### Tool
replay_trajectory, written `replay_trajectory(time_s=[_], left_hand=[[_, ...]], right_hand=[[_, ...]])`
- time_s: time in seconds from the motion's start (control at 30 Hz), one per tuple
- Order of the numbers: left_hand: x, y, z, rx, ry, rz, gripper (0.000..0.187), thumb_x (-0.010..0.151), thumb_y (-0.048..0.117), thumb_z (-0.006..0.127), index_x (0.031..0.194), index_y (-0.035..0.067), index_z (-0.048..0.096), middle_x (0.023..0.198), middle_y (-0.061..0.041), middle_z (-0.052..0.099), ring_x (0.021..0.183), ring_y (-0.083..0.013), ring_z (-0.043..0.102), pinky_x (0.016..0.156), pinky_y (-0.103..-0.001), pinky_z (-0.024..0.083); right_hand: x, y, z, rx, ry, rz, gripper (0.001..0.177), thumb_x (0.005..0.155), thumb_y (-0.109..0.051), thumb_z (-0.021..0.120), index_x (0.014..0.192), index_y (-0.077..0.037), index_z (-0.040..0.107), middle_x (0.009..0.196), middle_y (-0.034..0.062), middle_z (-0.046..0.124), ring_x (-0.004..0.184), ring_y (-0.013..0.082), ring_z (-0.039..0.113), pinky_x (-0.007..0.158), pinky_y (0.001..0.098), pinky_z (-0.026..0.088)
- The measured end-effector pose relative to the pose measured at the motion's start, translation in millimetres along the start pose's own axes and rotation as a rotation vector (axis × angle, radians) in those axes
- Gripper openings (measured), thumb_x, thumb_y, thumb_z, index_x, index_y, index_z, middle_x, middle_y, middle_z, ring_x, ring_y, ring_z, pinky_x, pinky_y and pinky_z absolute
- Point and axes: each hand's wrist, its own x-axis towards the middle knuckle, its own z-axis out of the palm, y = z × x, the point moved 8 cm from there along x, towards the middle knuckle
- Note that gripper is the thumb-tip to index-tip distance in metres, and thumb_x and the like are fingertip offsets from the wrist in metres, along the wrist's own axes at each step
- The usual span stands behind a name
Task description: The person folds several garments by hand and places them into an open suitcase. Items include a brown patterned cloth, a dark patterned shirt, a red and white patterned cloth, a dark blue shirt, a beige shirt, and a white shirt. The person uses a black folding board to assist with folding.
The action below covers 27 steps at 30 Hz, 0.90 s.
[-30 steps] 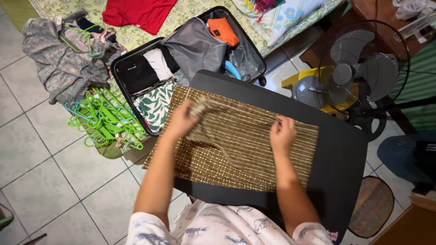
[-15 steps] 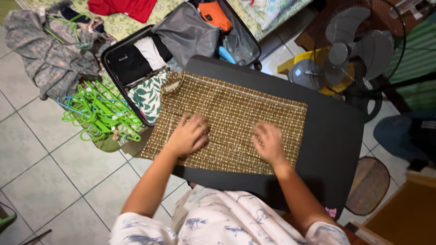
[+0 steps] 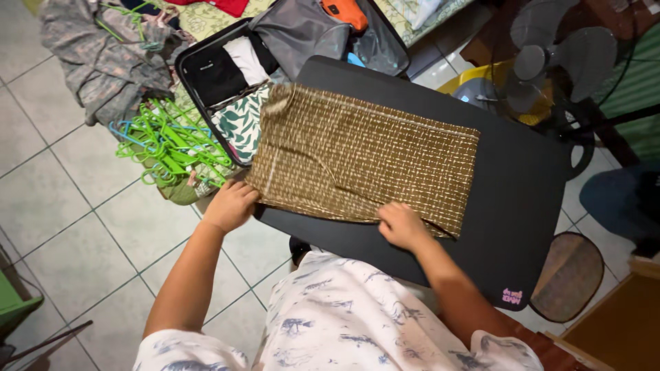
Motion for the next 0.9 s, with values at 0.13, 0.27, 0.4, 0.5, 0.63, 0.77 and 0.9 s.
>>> replay_trajectory(time_s=[0.13,0.27,0.4,0.5,0.63,0.77,0.9], left_hand=[[-4.2,-9.4,27.4,-0.431,-0.247,-0.226,0.035,0.077,0.024,0.077,0.111,0.016,0.076,0.085,-0.01,0.075,0.082,-0.03,0.07,0.084,-0.042,0.054],[12.0,-40.3,47.7,-1.361,-0.079,-0.463,0.024,0.081,0.019,0.072,0.1,0.005,0.074,0.084,-0.011,0.07,0.067,-0.0231,0.065,0.064,-0.043,0.052],[16.2,-60.7,63.7,-1.078,0.26,-0.76,0.027,0.083,0.023,0.075,0.098,0.001,0.07,0.089,-0.015,0.071,0.079,-0.0281,0.068,0.075,-0.041,0.054],[4.1,-34.8,32.7,-0.488,0.562,-0.761,0.035,0.078,0.016,0.073,0.107,-0.002,0.066,0.095,-0.017,0.07,0.086,-0.035,0.065,0.076,-0.047,0.047],[7.9,56.3,-12.5,-0.114,0.923,-0.417,0.024,0.076,0.007,0.065,0.1,0.004,0.067,0.099,-0.015,0.066,0.092,-0.0345,0.06,0.081,-0.048,0.041],[54.7,175.2,10.5,-0.209,0.358,0.066,0.018,0.084,0.02,0.068,0.101,0.016,0.065,0.109,-0.01,0.063,0.108,-0.0316,0.059,0.092,-0.052,0.045],[49.3,227.5,-9.5,-0.2,0.457,0.128,0.051,0.092,0.043,0.065,0.14,0.023,0.061,0.144,-0.014,0.052,0.137,-0.0371,0.043,0.11,-0.066,0.029]], right_hand=[[-4.4,23.6,2.3,0.171,-0.238,0.164,0.026,0.079,-0.014,0.065,0.103,-0.01,0.074,0.097,0.0131,0.075,0.088,0.0317,0.07,0.081,0.0433,0.057],[-12.0,48.0,-10.4,0.3,-0.216,0.429,0.027,0.084,-0.016,0.062,0.108,-0.012,0.074,0.091,0.0118,0.077,0.077,0.0283,0.074,0.077,0.0417,0.059],[-41.3,74.6,-61.8,0.234,0.376,0.445,0.019,0.09,-0.019,0.068,0.107,-0.011,0.072,0.099,0.0111,0.076,0.089,0.028,0.073,0.083,0.0423,0.058],[-83.3,94.3,-93.6,-0.589,0.649,0.592,0.05,0.074,-0.029,0.08,0.12,-0.015,0.065,0.12,0.0169,0.072,0.107,0.0383,0.07,0.086,0.047,0.054],[-127.3,189.9,-65.2,0.201,0.542,1.07,0.084,0.077,-0.029,0.087,0.145,-0.001,0.046,0.119,0.022,0.065,0.107,0.0394,0.065,0.087,0.0523,0.053],[-128.9,208.7,-43.2,0.935,0.452,1.148,0.068,0.086,-0.018,0.077,0.147,-0.002,0.05,0.123,0.0153,0.069,0.106,0.0251,0.069,0.089,0.0402,0.057],[-104.6,164.1,-76.9,1.372,0.304,0.928,0.067,0.087,-0.006,0.068,0.152,-0.005,0.048,0.129,0.0122,0.067,0.108,0.0227,0.068,0.087,0.0381,0.055]])
